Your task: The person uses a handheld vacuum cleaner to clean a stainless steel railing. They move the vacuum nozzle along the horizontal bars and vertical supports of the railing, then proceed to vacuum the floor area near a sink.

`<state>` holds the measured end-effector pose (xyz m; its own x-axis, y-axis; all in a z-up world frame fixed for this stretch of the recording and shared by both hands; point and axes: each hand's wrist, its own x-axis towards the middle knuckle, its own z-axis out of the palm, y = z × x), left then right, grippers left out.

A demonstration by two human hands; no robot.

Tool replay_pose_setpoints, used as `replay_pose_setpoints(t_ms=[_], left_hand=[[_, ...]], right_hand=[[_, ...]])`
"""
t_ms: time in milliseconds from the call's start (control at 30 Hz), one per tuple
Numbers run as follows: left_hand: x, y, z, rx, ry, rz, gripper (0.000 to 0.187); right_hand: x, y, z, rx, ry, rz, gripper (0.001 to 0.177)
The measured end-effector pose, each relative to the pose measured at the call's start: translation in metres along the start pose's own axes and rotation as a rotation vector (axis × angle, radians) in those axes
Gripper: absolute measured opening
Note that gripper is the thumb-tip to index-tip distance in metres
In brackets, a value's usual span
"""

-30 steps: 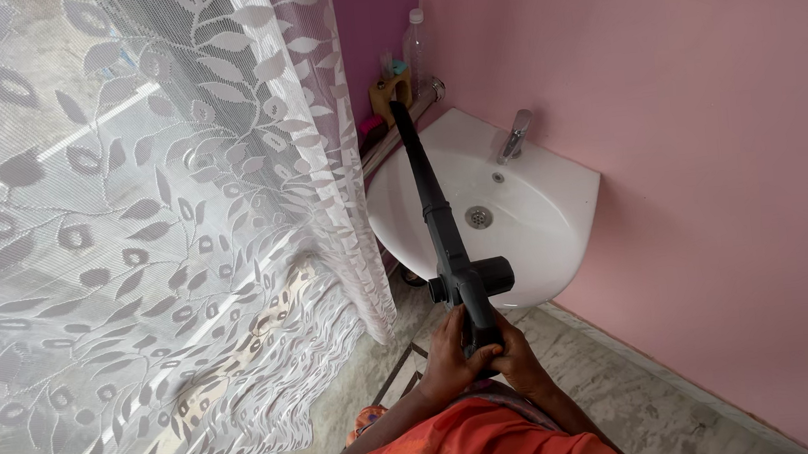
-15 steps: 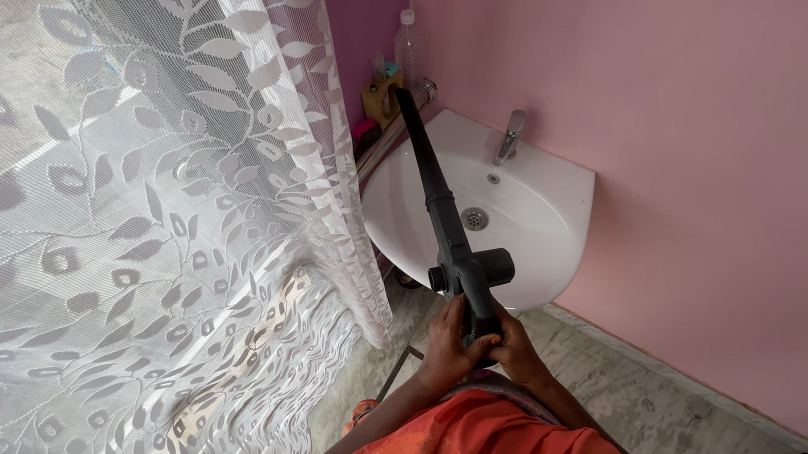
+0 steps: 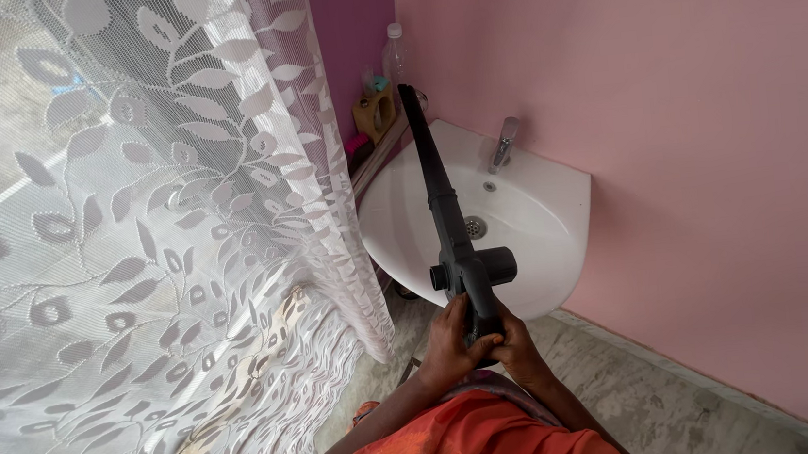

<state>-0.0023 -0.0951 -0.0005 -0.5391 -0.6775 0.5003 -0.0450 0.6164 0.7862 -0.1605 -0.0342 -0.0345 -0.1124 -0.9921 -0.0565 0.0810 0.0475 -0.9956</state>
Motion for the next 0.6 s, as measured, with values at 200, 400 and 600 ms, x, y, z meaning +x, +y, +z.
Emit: replay_pose_setpoints(t_ms=[200,400,600], left_hand=[[0.012,-0.006,-0.009,-0.034,0.038,0.101,0.081],[0.021,-0.007,-0.022,-0.021,0.019,0.052,0.079],[0.029,-0.010,-0.029,-0.034,0.017,0.071,0.079]], right_hand=[[0.014,-0.009,0.006,-0.055,0.026,-0.023,0.085],[0.026,-0.016,0.013,-0.028,0.026,-0.073,0.085],[0.034,-0.023,0.017,-0.048,0.039,-0.089,0.083]])
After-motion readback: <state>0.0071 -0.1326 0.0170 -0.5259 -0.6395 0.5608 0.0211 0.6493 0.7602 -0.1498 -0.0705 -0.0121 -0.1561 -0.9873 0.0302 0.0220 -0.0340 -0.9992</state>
